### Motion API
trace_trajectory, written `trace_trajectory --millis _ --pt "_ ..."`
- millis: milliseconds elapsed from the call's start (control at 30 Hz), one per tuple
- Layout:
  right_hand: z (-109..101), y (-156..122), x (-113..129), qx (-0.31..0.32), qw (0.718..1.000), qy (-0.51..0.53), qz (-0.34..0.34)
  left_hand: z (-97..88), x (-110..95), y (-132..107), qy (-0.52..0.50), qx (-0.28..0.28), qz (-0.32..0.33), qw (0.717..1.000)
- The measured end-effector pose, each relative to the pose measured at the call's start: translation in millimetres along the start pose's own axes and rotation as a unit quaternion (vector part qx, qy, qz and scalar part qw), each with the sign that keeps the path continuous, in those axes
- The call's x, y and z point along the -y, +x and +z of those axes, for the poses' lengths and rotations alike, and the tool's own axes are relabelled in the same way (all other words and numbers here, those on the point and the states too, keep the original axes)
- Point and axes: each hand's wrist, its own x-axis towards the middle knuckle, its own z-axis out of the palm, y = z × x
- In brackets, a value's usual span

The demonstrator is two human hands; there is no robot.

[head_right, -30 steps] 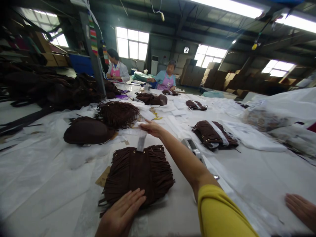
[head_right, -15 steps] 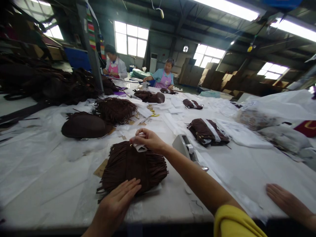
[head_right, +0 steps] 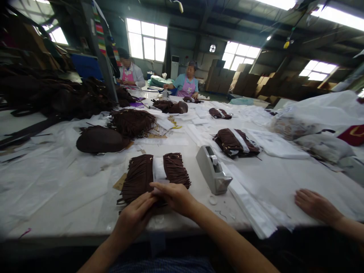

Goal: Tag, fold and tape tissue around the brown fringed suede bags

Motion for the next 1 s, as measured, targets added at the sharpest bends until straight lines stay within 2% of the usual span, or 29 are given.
trace_trajectory --millis 100,167,267,333,400,467,567,600,633,700,767,833,900,1000 --pt "9 -19 4 -0.07 0.997 -0.003 -0.039 -1.6 0 -2 -0.027 -0.013 -0.069 0.997" --pt "19 -28 10 -0.105 0.991 -0.029 -0.073 -3.6 -1 0 -0.018 -0.022 -0.092 0.995" --pt "31 -38 23 -0.129 0.982 -0.066 -0.118 -6.0 -1 4 0.023 0.025 -0.035 0.999" --pt "34 -42 34 -0.102 0.981 -0.065 -0.151 -6.1 -1 6 0.039 0.073 0.022 0.996" --pt "29 -45 43 -0.057 0.982 -0.041 -0.173 -5.0 0 5 0.043 0.1 0.05 0.993" --pt "18 -42 47 -0.073 0.986 -0.016 -0.148 -3.4 1 3 0.044 0.1 0.05 0.993" --pt "1 -25 38 -0.19 0.981 -0.042 0.001 -1.6 0 0 0.042 0.096 0.04 0.994" --pt "-2 -16 31 -0.207 0.975 -0.068 0.052 -1.2 0 -1 0.041 0.095 0.037 0.994" --pt "-4 -7 23 -0.2 0.971 -0.093 0.094 -1.0 0 -1 0.04 0.097 0.037 0.994" --pt "-1 9 6 -0.136 0.974 -0.121 0.136 -1.1 -1 -2 0.038 0.098 0.037 0.994" --pt "3 19 -6 -0.066 0.979 -0.134 0.136 -1.5 -1 -2 0.039 0.095 0.039 0.994" --pt "3 21 -10 -0.033 0.982 -0.14 0.122 -2.1 -1 -2 0.037 0.096 0.041 0.994" --pt "-1 13 -5 -0.062 0.982 -0.138 0.11 -2.6 -1 -2 0.033 0.097 0.043 0.994" --pt "-7 -18 12 -0.16 0.977 -0.122 0.067 -2.9 -1 -2 0.029 0.099 0.043 0.994"
